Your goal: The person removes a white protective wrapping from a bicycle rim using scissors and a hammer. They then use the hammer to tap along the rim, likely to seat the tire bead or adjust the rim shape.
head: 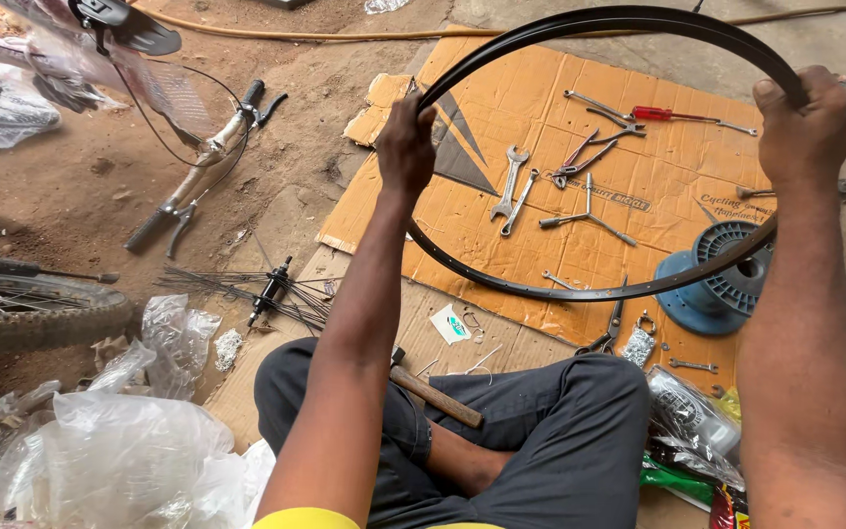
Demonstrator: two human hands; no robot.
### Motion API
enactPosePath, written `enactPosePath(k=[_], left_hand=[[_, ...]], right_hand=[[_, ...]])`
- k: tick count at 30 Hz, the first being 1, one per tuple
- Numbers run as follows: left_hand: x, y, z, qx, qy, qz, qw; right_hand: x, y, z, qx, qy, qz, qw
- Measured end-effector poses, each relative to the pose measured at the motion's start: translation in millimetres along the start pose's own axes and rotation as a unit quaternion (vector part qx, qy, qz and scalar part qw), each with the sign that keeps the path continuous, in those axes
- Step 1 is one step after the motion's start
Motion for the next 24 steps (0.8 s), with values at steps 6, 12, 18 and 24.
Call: enactPosePath(k=[6, 12, 18, 24], left_hand=[[-68, -1, 128, -0.084, 0.216, 0.052, 0.971], [-71, 6, 99, -0.114, 0.151, 0.049, 0.981], [45, -7, -64, -0.105, -0.118, -0.02, 0.987], [262, -48, -104, 0.099, -0.309, -0.203, 0.924]], right_hand=[[-7, -6, -9, -0.007, -0.051, -0.064, 0.997], [-2, -20, -13, -0.011, -0.132, -0.139, 0.981], [-14, -27, -15, -0.022, -0.059, -0.055, 0.996], [-38, -28, -24, -0.026, -0.003, -0.028, 0.999]])
Point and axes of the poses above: each hand's wrist, its own z-axis away from the middle knuckle, its own y-axis out of the back of the hand, x = y × z, the point moved 6 cm from there along -z, towards the middle knuckle, and after that the axes turned 12 degrees about -z, right-handed, at the moved point
